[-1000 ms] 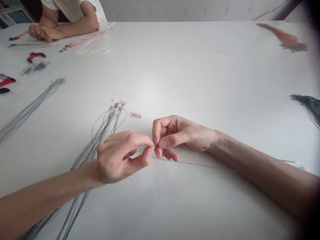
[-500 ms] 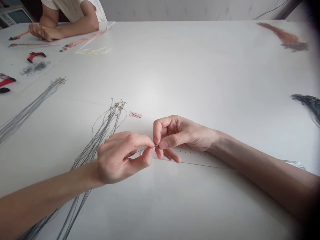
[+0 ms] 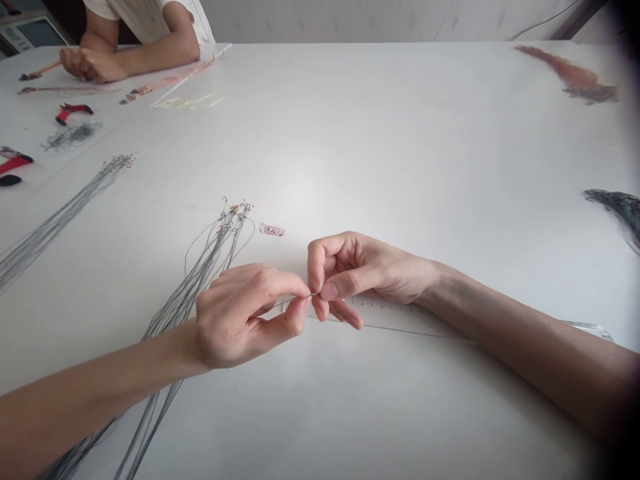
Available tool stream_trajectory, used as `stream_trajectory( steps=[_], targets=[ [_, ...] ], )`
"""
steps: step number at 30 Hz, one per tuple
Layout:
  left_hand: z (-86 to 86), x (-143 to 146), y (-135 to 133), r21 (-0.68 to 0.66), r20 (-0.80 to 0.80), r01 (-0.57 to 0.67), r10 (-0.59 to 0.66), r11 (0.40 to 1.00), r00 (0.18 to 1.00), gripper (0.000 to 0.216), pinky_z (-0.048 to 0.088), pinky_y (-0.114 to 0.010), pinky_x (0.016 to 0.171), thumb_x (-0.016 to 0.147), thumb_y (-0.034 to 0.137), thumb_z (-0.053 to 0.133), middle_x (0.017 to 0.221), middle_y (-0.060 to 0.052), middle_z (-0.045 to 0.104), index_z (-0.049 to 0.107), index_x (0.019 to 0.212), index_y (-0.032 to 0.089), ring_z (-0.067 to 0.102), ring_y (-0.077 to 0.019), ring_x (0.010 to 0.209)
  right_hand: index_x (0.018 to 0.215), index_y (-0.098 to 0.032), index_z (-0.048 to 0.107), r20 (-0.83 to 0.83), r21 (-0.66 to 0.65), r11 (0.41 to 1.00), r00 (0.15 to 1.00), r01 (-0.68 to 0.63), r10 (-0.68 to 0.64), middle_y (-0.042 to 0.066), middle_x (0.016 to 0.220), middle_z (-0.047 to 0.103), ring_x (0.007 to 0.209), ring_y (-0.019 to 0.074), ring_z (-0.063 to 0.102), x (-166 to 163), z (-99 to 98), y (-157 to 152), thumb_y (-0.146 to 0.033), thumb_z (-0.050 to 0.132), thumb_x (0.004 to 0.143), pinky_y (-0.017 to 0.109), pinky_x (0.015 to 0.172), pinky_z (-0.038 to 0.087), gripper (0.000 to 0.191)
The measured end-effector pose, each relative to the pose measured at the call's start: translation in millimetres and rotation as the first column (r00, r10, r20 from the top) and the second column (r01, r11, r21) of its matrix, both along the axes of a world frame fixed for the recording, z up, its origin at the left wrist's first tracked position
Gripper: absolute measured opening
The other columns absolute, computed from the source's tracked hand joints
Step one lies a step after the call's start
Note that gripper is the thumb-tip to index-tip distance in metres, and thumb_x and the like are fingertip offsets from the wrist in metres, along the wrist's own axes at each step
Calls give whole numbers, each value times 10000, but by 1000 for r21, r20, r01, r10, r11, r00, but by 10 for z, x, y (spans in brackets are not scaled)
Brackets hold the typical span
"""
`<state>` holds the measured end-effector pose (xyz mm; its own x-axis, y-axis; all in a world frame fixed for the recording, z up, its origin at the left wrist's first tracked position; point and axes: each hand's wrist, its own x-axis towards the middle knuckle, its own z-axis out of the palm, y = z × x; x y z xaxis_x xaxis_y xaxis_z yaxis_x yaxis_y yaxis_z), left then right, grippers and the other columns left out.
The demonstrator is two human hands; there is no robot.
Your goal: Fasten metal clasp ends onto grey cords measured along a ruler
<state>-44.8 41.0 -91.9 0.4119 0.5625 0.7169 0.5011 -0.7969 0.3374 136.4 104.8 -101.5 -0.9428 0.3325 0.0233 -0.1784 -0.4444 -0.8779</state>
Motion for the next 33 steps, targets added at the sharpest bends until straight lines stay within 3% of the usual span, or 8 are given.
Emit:
stream_trajectory(
  steps=[9,33],
  targets=[
    [14,-12,14,12,-21,55,-55,998,998,131,304,-173,356,784,33,562,479,70,480,532,765,159,322,-33,394,797,-114,570,3,1,1000,1000,-9,9,2,714,672,497,58,595,5,-12,12,-15,539,792,176,527,477,104],
    [35,-13,14,14,-55,70,-69,997,996,163,334,-195,349,769,11,555,464,63,506,538,767,172,367,-49,367,794,-113,581,-10,15,1000,1000,-4,4,6,711,676,510,62,595,-1,-24,22,-1,529,769,173,521,479,126]
  ],
)
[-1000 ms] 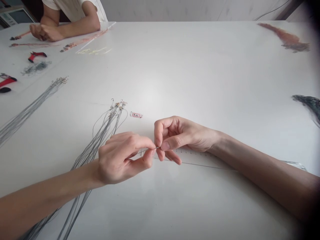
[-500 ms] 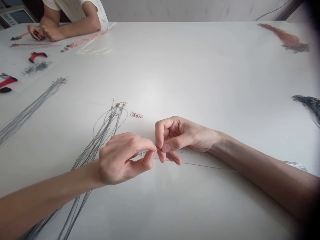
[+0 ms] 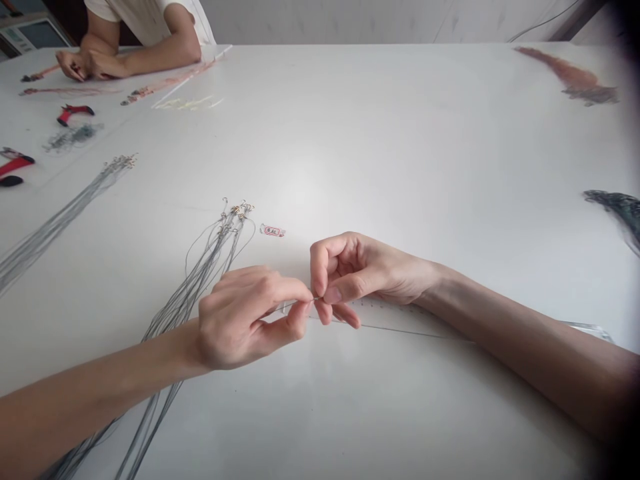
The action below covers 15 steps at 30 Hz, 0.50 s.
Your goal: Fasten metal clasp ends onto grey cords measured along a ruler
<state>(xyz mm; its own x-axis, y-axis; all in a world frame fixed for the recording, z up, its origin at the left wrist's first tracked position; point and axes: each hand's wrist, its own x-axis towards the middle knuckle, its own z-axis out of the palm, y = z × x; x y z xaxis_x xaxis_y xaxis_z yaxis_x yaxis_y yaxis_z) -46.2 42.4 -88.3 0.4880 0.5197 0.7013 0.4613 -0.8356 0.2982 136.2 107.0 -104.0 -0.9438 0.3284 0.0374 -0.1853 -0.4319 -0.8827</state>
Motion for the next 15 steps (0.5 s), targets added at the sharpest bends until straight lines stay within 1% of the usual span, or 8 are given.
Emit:
stream_trajectory(
  steps=[7,11,15],
  targets=[
    [7,8,16,-12,-13,3,-3,1000,1000,182,350,-185,346,771,3,541,494,64,556,532,763,184,426,-48,373,789,-112,582,-3,-8,1000,1000,-1,1,6,702,676,507,60,595,-5,1,-10,6,528,766,172,526,481,132],
    [7,2,14,9,-10,5,-5,1000,1000,180,353,-192,348,756,-9,555,504,54,567,540,762,171,423,-49,367,786,-112,582,-3,-5,1000,1000,0,0,5,703,676,508,61,595,-3,5,-4,4,528,767,175,531,483,129],
    [8,-7,3,0,-18,-4,4,1000,1000,176,345,-199,349,757,-10,553,504,53,563,544,761,165,400,-48,363,786,-106,581,-7,5,1000,1000,0,0,8,705,676,506,59,593,-4,3,1,19,517,768,177,533,480,141]
  ],
)
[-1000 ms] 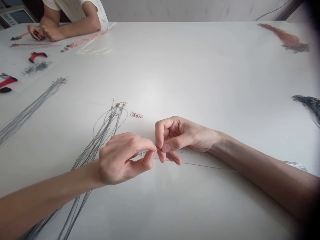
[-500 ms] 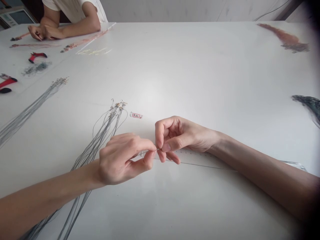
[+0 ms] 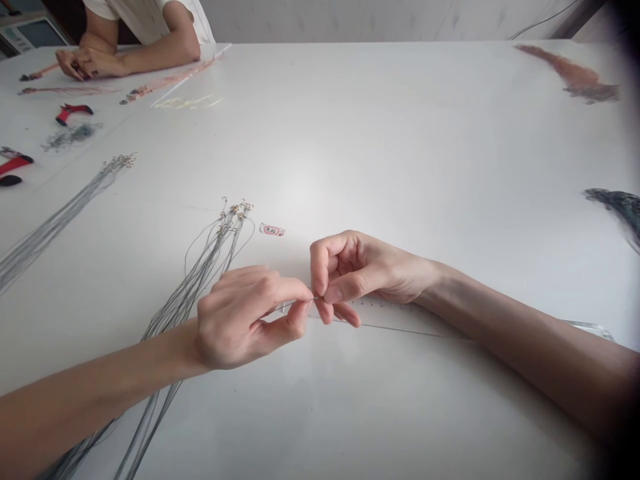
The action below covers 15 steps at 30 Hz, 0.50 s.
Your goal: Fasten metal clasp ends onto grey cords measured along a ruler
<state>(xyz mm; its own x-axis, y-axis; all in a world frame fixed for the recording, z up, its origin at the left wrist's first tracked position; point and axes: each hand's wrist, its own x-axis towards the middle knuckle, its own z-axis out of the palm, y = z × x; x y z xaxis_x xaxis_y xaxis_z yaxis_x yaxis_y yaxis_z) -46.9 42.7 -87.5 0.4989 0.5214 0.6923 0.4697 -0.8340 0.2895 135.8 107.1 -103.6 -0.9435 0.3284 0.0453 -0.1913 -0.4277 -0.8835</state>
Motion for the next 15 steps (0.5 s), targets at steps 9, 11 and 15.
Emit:
stream_trajectory(
  steps=[9,11,15],
  targets=[
    [-4,12,5,21,2,-3,3,1000,1000,196,346,-197,347,752,-17,551,499,56,561,544,730,178,403,-49,367,772,-111,577,-1,-9,1000,1000,2,-2,5,697,676,500,56,590,4,-3,-1,10,527,768,174,534,473,131],
    [-2,14,4,19,-4,-9,9,1000,1000,198,336,-193,335,757,-7,547,488,66,549,544,725,188,396,-49,360,770,-111,576,4,-9,1000,1000,4,-4,4,697,677,501,55,591,1,-2,-1,10,528,766,176,539,474,130],
    [2,13,3,15,-11,-17,17,1000,1000,194,329,-193,335,760,-4,542,484,68,538,540,722,186,377,-47,360,764,-110,575,7,-9,1000,1000,7,-7,2,688,677,494,54,587,-1,0,-3,12,528,761,178,544,472,131]
  ],
)
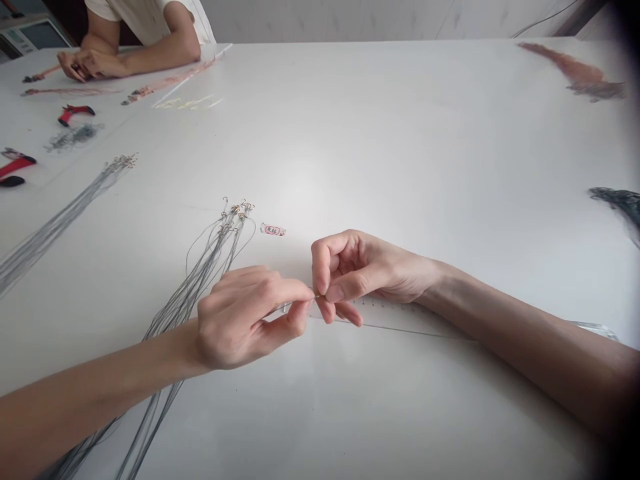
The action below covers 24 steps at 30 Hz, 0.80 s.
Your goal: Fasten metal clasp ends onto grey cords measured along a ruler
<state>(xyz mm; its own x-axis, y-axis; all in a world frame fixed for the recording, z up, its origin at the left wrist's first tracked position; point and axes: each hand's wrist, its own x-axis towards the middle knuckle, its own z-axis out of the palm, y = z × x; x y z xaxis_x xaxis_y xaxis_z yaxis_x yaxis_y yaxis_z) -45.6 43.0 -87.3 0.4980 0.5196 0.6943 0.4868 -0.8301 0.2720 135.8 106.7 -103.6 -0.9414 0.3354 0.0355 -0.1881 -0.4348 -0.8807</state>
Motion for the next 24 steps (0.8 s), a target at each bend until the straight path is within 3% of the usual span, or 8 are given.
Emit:
stream_trajectory(
  steps=[13,24],
  targets=[
    [0,-9,-6,-1,-29,-11,11,1000,1000,196,326,-196,334,772,5,524,486,71,535,533,732,197,370,-51,367,755,-117,574,11,5,1000,1000,1,-1,-1,692,676,483,52,580,10,-3,0,-4,538,757,169,512,463,118],
    [-2,-26,-2,-14,-53,16,-17,1000,998,182,318,-188,366,790,13,518,455,73,409,532,712,177,330,-50,392,756,-110,572,-2,5,1000,1000,1,-1,1,693,678,482,52,583,3,-5,1,12,524,757,164,505,463,131]
  ],
)
